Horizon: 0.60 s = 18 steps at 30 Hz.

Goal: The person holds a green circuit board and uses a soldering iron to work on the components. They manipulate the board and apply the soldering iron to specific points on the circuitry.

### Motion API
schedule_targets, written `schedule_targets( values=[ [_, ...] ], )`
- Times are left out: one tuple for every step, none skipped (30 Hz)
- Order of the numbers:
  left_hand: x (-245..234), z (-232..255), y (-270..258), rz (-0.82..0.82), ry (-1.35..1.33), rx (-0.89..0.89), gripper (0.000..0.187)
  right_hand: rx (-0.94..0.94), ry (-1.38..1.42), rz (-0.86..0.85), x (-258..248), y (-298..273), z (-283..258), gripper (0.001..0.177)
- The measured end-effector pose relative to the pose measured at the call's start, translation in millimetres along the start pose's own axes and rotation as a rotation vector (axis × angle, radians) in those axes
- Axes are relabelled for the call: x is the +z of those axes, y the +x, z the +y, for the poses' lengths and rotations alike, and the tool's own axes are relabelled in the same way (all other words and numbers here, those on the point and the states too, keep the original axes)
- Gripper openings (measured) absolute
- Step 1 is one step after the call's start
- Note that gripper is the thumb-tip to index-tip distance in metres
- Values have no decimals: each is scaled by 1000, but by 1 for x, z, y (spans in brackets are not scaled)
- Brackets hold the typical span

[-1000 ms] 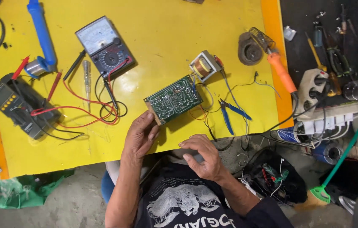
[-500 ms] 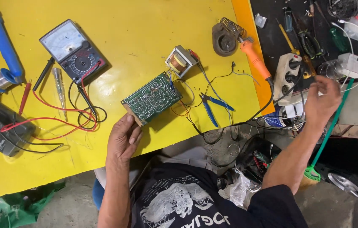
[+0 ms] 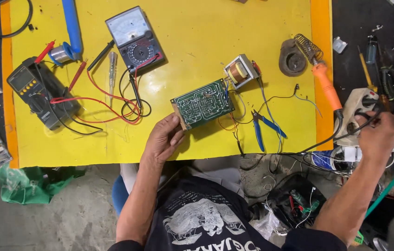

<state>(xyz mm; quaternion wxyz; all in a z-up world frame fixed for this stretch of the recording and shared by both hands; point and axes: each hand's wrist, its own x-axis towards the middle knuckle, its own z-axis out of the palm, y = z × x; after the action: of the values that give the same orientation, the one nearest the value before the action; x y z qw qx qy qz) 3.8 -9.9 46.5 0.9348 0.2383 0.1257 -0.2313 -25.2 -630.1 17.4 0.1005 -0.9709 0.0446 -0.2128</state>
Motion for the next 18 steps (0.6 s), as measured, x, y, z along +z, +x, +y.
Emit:
schedule_targets(
  values=[
    [0,0,0,10,1,6,13,-3,-23,-19,-1,3,-3,29],
    [0,0,0,19,3,8,14,-2,-47,-39,-2,4,-5,29],
    [0,-1,1,15,2,1,14,3,-54,-38,-2,5,-1,29],
    [0,-1,1,8,-2,7,14,31,-66,-80,-1,7,2,28],
    [-1,-1,1,0,-6,12,15,59,-77,-123,0,9,5,26],
    [-1,-2,1,0,-6,8,15,62,-79,-124,-2,11,6,26],
    [-1,-2,1,0,-8,12,15,88,-114,-167,-4,13,7,27],
    [0,-2,1,-1,-10,18,16,113,-147,-209,-6,17,8,28],
    [0,-2,1,-2,-10,17,16,114,-148,-209,-10,18,10,28],
    [0,-2,1,-7,-3,22,15,130,-78,-227,-13,19,11,27],
    [0,-2,1,-12,3,27,15,146,-8,-245,-16,21,13,26],
    [0,-2,1,-12,3,29,15,144,-7,-245,-18,20,10,26],
    [0,-2,1,-8,15,29,14,123,-41,-213,-19,19,8,26],
    [0,-1,0,-2,27,33,12,101,-71,-181,-18,19,5,28],
    [0,-1,2,0,29,38,12,97,-67,-180,-27,13,6,28],
    [0,-1,1,-1,16,31,14,259,67,-136,-32,10,6,23],
    [0,-1,1,-1,3,25,15,423,207,-98,-38,6,6,20],
    [-2,-2,2,6,3,37,15,413,216,-104,-28,0,36,20]
  ],
)
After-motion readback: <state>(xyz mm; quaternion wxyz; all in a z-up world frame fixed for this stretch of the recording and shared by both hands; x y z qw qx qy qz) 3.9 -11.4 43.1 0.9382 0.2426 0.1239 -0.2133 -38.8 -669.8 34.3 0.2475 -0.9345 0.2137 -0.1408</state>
